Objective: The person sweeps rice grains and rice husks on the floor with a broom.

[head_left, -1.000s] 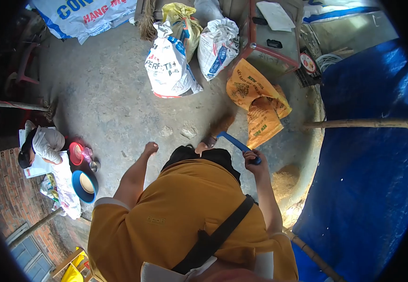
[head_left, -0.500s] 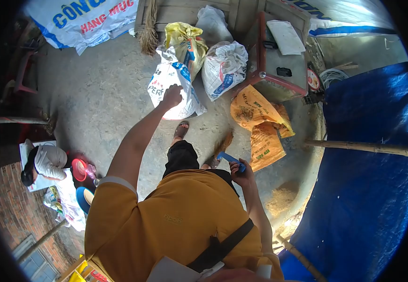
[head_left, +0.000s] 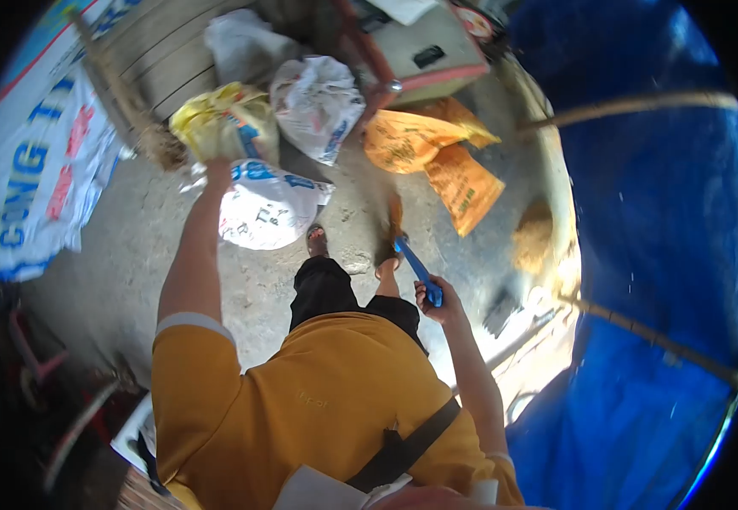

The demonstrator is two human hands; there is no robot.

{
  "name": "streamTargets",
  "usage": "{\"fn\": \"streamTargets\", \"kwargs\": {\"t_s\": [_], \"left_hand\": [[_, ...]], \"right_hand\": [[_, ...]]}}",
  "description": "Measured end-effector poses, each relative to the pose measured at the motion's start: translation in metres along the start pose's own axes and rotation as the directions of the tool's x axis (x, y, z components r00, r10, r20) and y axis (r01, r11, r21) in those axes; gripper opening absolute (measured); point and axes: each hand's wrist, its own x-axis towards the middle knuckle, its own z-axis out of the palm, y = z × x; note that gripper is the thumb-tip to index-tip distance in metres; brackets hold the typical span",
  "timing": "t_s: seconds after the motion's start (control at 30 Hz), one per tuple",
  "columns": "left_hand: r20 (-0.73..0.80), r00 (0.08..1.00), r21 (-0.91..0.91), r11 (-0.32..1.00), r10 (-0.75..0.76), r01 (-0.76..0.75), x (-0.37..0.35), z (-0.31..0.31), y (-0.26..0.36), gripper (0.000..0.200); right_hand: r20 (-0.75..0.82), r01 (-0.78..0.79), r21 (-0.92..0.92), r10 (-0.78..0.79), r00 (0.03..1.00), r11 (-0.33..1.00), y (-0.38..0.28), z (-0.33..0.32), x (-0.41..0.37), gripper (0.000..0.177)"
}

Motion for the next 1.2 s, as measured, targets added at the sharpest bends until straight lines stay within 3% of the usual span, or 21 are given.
{"fn": "streamTargets", "kwargs": {"t_s": [0.03, 0.07, 0.1, 0.17, 0.2, 0.23, 0.3, 0.37, 0.4, 0.47, 0.5, 0.53, 0.57, 0.6, 0.67, 0.8, 0.87, 0.9, 0.93, 1.0, 1.2], "left_hand": [[0.128, 0.991, 0.092, 0.996, -0.029, 0.018, -0.012, -0.012, -0.005, 0.058], [0.547, 0.836, 0.03, 0.999, -0.032, 0.018, -0.009, -0.03, -0.013, 0.081], [0.529, 0.839, -0.005, 0.989, -0.125, 0.151, -0.014, 0.003, -0.026, 0.078], [0.579, 0.789, -0.11, 0.939, -0.206, 0.326, -0.05, -0.043, -0.021, 0.076], [0.763, 0.602, 0.011, 0.935, -0.236, 0.354, -0.033, 0.119, -0.042, 0.067], [0.833, 0.55, -0.221, 0.948, 0.062, 0.229, -0.064, 0.019, -0.027, 0.047], [0.747, 0.639, -0.424, 0.87, 0.181, 0.25, -0.106, 0.08, -0.011, 0.037], [0.85, 0.312, -0.456, 0.299, 0.425, 0.838, -0.13, 0.102, 0.027, 0.022], [0.87, 0.328, -0.47, 0.418, 0.368, 0.777, -0.141, 0.019, 0.051, 0.023], [0.876, 0.32, -0.48, 0.571, 0.362, 0.666, -0.148, 0.024, 0.087, 0.021], [0.763, 0.423, -0.617, 0.355, 0.489, 0.702, -0.156, 0.065, 0.096, 0.019], [0.677, 0.477, -0.666, 0.191, 0.561, 0.721, -0.167, 0.02, 0.101, 0.016], [0.421, 0.639, -0.557, -0.372, 0.643, 0.742, -0.204, -0.108, 0.107, 0.019], [0.598, 0.597, -0.651, -0.111, 0.535, 0.751, -0.183, -0.005, 0.119, 0.012], [0.538, 0.678, -0.607, -0.327, 0.502, 0.724, -0.216, -0.07, 0.106, 0.031], [0.697, 0.502, -0.506, -0.145, 0.511, 0.85, -0.191, -0.107, 0.096, 0.026], [0.515, 0.501, -0.453, -0.276, 0.695, 0.848, -0.18, -0.113, 0.079, 0.031], [0.431, 0.618, -0.725, -0.156, 0.658, 0.671, -0.173, -0.102, 0.073, 0.03], [0.503, 0.521, -0.413, -0.338, 0.689, 0.846, -0.162, -0.096, 0.073, 0.03], [0.338, 0.71, -0.796, -0.216, 0.617, 0.566, -0.167, -0.094, 0.064, 0.04], [0.287, 0.807, -0.939, -0.014, 0.516, 0.343, -0.205, -0.096, 0.074, 0.042]], "right_hand": [[-0.003, 0.034, 0.041, -0.034, 0.999, 0.999, -0.001, -0.004, -0.004, 0.021], [-0.006, 0.068, 0.081, -0.068, 0.998, 0.994, -0.001, -0.009, -0.007, 0.021], [0.003, 0.088, 0.095, -0.089, 0.996, 0.992, -0.001, -0.013, -0.01, 0.021], [0.019, 0.145, 0.149, -0.149, 0.989, 0.978, -0.003, -0.019, -0.011, 0.021], [-0.019, 0.14, 0.102, -0.138, 0.99, 0.985, -0.004, -0.021, -0.009, 0.021], [-0.058, 0.124, 0.046, -0.121, 0.991, 0.991, -0.004, -0.026, -0.008, 0.021], [-0.048, 0.147, 0.023, -0.146, 0.988, 0.989, -0.007, -0.033, -0.005, 0.021], [-0.079, 0.152, -0.009, -0.152, 0.985, 0.988, -0.009, -0.026, -0.007, 0.018], [-0.065, 0.166, -0.002, -0.166, 0.984, 0.986, -0.011, -0.023, -0.007, 0.018], [-0.037, 0.161, -0.002, -0.161, 0.986, 0.987, -0.012, -0.022, -0.008, 0.017], [-0.031, 0.189, -0.031, -0.19, 0.981, 0.982, -0.012, -0.02, -0.009, 0.016], [-0.019, 0.196, -0.023, -0.196, 0.98, 0.98, -0.013, -0.023, -0.007, 0.016], [0.023, 0.2, -0.032, -0.2, 0.98, 0.979, -0.015, -0.028, 0.0, 0.016], [0.063, 0.205, -0.038, -0.203, 0.977, 0.978, -0.015, -0.031, 0.005, 0.016], [0.056, 0.161, 0.047, -0.164, 0.985, 0.986, -0.008, -0.037, 0.013, 0.016], [-0.043, 0.073, 0.073, -0.07, 0.997, 0.995, -0.006, -0.067, 0.037, 0.016], [0.041, -0.036, 0.122, 0.031, 0.999, 0.992, 0.001, -0.07, 0.031, 0.017], [-0.026, 0.019, 0.043, -0.018, 1.0, 0.999, 0.003, -0.073, 0.032, 0.017], [-0.087, 0.068, -0.04, -0.071, 0.994, 0.997, 0.008, -0.075, 0.033, 0.017], [-0.099, 0.109, -0.026, -0.111, 0.989, 0.994, 0.014, -0.074, 0.034, 0.018], [-0.028, 0.082, 0.041, -0.081, 0.996, 0.996, 0.022, -0.082, 0.014, 0.021]]}}
